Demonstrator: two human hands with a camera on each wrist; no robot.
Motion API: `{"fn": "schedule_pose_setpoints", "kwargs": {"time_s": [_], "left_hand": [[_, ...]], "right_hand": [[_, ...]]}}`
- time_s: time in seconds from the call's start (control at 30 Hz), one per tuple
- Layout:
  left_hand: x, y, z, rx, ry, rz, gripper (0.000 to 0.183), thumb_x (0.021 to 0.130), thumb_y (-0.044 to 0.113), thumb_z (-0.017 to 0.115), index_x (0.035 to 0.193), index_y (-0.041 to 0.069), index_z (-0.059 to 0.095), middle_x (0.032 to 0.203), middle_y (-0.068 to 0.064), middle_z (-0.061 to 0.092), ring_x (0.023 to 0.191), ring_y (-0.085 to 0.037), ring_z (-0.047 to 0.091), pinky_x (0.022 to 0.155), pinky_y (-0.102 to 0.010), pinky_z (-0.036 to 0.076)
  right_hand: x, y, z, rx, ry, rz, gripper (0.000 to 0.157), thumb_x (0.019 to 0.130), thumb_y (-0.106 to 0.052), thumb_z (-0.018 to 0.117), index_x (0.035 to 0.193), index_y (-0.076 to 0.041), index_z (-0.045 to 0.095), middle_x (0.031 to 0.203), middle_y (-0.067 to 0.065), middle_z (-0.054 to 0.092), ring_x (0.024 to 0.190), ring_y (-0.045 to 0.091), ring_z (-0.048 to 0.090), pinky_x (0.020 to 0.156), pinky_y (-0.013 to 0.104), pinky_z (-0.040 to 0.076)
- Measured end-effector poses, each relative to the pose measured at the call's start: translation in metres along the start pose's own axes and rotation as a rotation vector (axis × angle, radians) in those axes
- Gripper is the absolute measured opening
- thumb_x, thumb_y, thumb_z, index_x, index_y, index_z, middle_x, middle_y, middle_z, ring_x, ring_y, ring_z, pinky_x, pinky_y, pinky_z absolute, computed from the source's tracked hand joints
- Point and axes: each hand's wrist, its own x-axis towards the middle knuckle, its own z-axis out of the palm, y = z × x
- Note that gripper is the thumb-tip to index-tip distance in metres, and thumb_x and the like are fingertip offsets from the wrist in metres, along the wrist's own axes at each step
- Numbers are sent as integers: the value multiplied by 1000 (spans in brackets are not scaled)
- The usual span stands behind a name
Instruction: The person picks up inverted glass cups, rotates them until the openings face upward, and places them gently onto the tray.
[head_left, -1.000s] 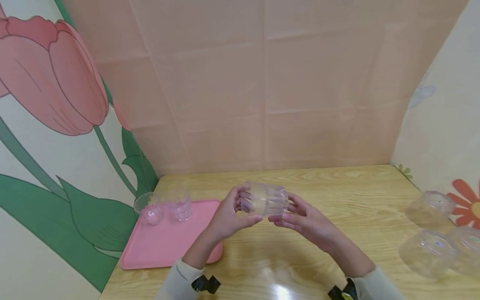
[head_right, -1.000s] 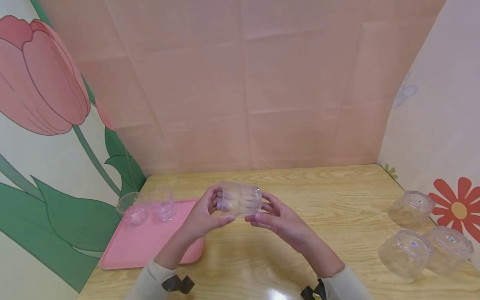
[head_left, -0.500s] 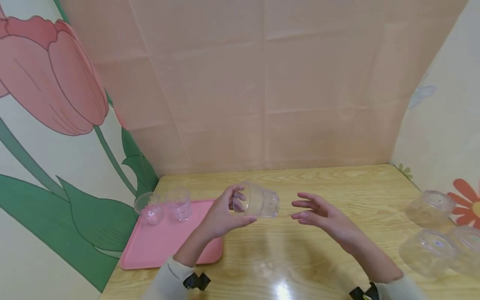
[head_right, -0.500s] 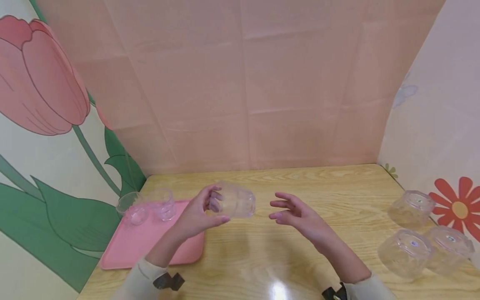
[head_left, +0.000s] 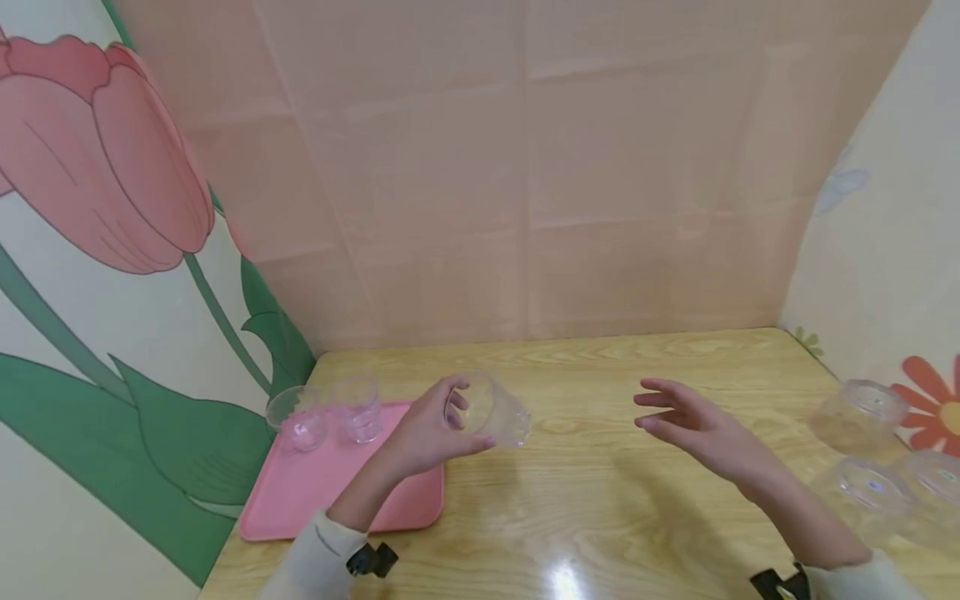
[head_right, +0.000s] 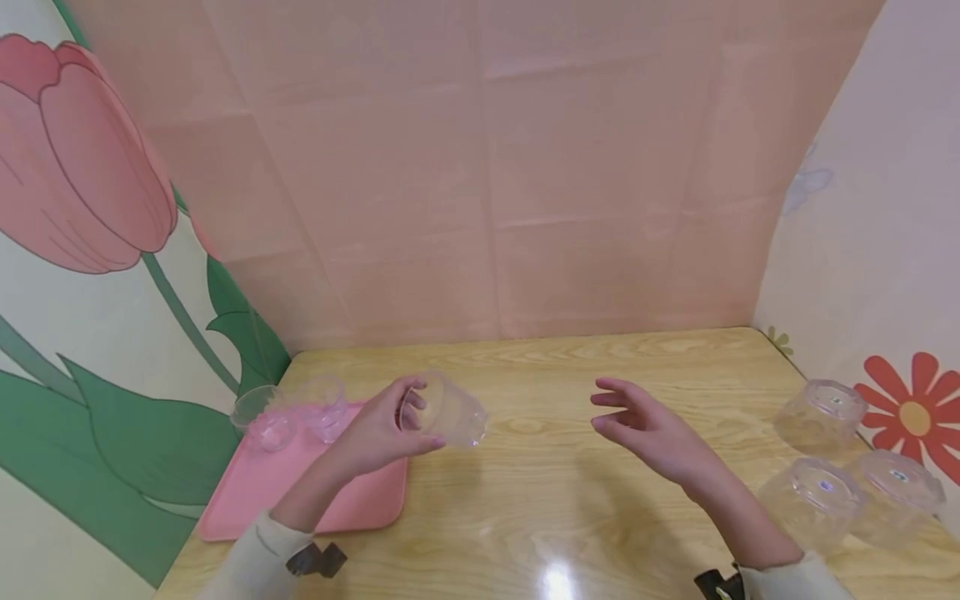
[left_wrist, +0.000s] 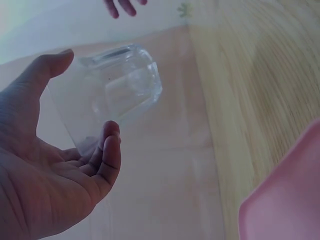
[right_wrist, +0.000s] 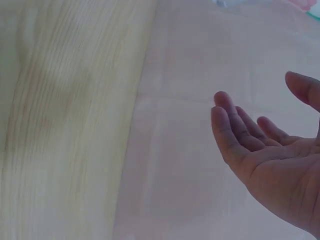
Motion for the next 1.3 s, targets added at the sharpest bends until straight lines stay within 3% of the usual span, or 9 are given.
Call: {"fn": "schedule_pose_setpoints", "kwargs": {"time_s": [0.1,0.2,0.33,0.4,0.53,0.87,1.03,1.3], "left_hand": [[-2,-2,-4,49,-9,-34,93,75,54,86,149,16,43,124,-3,59,107,-23,60,81,-41,55],[-3,-6,-8,101,-16,-54,95,74,57,85,149,16,43,126,-4,60,109,-24,61,83,-43,56],[-3,-10,-14,144,-29,-72,95,72,57,86,146,14,44,127,-9,60,100,-22,63,82,-43,55],[-3,-13,-17,163,-31,-83,94,72,56,87,145,14,45,128,-11,61,93,-19,63,80,-42,55],[-3,-19,-21,227,-25,-95,95,70,54,88,144,12,48,125,-10,63,88,-17,64,78,-41,55],[-4,-33,-37,348,-21,-99,95,71,51,89,145,7,49,121,-11,65,102,-24,64,87,-47,54],[-5,-38,-47,360,-15,-134,96,70,51,89,146,7,49,122,-10,65,109,-27,63,91,-50,53],[-8,-45,-60,356,9,-214,96,71,48,89,148,8,47,130,-13,64,116,-30,62,93,-52,53]], "right_hand": [[-3,3,-8,-87,11,-5,60,102,-25,62,153,-6,36,144,20,53,112,-2,61,86,20,53],[-6,5,-15,-167,3,-3,60,102,-25,63,152,-4,37,141,23,54,114,12,64,83,23,55],[-10,6,-23,-267,-22,16,62,102,-26,63,152,-2,36,138,27,55,115,36,64,79,30,57],[-12,6,-27,-316,-28,16,62,101,-26,63,151,0,36,137,29,56,114,40,64,78,33,57],[-16,9,-36,-391,-24,9,62,100,-25,66,149,3,39,133,32,57,109,43,66,79,42,59],[-30,26,-59,-529,-42,75,63,99,-29,66,143,10,43,131,38,55,108,52,62,75,56,57],[-37,34,-74,-616,-29,110,60,100,-31,65,138,12,48,133,39,53,105,55,62,75,61,54],[-49,46,-92,-729,2,160,60,97,-34,68,130,15,53,117,42,59,94,53,65,73,64,52]]}}
